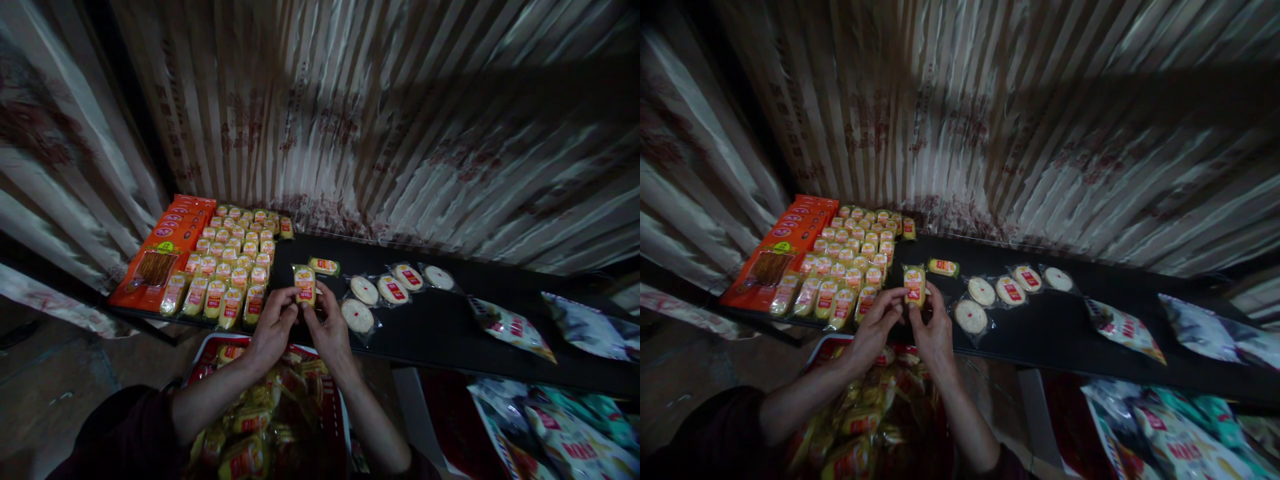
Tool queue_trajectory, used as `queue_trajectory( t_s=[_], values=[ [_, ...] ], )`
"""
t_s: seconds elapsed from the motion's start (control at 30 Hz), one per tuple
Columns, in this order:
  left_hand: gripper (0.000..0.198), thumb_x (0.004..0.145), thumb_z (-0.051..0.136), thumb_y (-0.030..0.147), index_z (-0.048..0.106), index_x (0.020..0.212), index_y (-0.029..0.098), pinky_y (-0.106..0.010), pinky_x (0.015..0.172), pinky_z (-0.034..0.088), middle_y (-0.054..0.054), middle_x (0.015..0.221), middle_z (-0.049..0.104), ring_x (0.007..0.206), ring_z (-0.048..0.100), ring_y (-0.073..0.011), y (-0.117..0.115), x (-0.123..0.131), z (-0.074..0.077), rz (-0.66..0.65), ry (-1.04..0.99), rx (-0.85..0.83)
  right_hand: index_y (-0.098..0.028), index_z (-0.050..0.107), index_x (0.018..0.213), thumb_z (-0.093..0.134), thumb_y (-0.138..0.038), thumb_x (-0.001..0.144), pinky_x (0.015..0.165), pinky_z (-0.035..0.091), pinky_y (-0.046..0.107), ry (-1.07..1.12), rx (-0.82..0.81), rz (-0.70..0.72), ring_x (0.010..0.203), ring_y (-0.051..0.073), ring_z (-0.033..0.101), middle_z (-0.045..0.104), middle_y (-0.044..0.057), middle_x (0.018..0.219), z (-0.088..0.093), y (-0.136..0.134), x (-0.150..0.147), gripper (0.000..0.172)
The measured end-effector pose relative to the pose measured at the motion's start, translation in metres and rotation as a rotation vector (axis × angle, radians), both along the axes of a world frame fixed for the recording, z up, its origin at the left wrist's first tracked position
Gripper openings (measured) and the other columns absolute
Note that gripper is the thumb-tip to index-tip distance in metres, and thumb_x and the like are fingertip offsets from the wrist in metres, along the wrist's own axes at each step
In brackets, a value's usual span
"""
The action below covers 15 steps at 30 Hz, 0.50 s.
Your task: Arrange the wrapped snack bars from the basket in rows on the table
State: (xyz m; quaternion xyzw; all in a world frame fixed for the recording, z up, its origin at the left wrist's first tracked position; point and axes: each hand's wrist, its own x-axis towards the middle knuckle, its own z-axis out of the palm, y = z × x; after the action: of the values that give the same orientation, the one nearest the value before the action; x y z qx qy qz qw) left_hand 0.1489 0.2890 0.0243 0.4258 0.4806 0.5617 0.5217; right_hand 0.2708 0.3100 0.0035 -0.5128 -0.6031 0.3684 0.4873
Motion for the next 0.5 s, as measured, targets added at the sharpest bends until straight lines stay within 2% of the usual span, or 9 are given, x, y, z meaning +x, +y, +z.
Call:
queue_trajectory(
  t_s=[0.23,0.37,0.5],
  values=[
    [0.037,0.078,0.049,0.024,0.060,0.112,0.022,-0.030,0.072,0.053,-0.008,0.124,0.052,0.109,0.051,-0.0222,0.0034,-0.0045,-0.0052,-0.043,0.066,-0.006,-0.020,0.051,0.127,0.054,-0.037,0.086,0.082,0.053,0.032,-0.009,-0.039,0.006,0.096,0.020,0.066,0.069,0.008,0.108,0.0008,0.0020,-0.0025,0.045],
    [0.038,0.077,0.050,0.023,0.059,0.113,0.022,-0.031,0.076,0.053,-0.008,0.122,0.056,0.112,0.050,-0.0231,0.0051,-0.0037,-0.0075,-0.018,0.026,-0.024,-0.019,0.054,0.126,0.053,-0.039,0.086,0.085,0.053,0.034,-0.038,-0.022,-0.018,0.101,0.021,0.063,0.063,0.011,0.120,-0.0024,0.0049,-0.0021,0.044],
    [0.039,0.077,0.048,0.019,0.059,0.114,0.021,-0.033,0.081,0.053,-0.008,0.124,0.056,0.114,0.050,-0.0227,0.0038,-0.0032,-0.0066,-0.022,0.036,-0.020,-0.018,0.059,0.120,0.055,-0.041,0.083,0.082,0.053,0.035,-0.056,-0.037,-0.070,0.099,0.022,0.062,0.063,0.011,0.116,-0.0039,0.0076,0.0004,0.044]
  ],
)
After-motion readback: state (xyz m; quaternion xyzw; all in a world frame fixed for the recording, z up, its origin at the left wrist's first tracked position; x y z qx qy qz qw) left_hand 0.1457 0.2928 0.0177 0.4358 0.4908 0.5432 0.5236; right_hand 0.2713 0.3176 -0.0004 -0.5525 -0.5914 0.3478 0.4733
